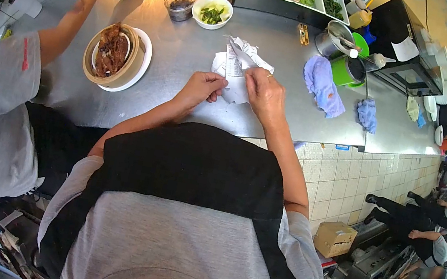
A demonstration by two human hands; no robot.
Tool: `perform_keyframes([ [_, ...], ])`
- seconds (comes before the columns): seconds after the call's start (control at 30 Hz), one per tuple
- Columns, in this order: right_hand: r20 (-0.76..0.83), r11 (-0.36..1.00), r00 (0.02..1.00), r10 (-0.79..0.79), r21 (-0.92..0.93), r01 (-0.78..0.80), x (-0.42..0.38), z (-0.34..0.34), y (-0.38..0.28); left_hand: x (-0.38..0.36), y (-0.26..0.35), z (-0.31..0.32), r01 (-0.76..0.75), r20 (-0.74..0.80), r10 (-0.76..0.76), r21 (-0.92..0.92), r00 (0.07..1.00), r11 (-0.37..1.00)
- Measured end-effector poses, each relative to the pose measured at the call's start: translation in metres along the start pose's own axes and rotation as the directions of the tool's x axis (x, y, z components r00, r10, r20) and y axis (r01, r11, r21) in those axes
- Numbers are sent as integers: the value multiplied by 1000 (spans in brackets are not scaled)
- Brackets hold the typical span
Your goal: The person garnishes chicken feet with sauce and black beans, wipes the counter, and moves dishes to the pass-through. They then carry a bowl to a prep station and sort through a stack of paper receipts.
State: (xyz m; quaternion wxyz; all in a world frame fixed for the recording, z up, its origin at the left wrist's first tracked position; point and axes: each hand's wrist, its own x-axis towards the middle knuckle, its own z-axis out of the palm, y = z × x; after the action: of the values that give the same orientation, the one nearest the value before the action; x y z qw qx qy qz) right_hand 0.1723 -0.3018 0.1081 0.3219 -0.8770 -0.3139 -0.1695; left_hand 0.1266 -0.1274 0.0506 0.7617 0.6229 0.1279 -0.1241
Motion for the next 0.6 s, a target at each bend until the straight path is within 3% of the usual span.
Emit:
perform_keyframes([
  [0.4,-43,1000,999,-4,24,5,-2,2,-1,-2,1,1,-35,62,35,8,997,999],
  [0.5,66,984,990,-125,-118,132,-4,-2,3,-4,3,2,-27,99,25,22,995,999],
  [0.6,123,962,968,-220,-135,236,-4,-2,5,-7,12,3,-18,114,16,16,993,1000],
])
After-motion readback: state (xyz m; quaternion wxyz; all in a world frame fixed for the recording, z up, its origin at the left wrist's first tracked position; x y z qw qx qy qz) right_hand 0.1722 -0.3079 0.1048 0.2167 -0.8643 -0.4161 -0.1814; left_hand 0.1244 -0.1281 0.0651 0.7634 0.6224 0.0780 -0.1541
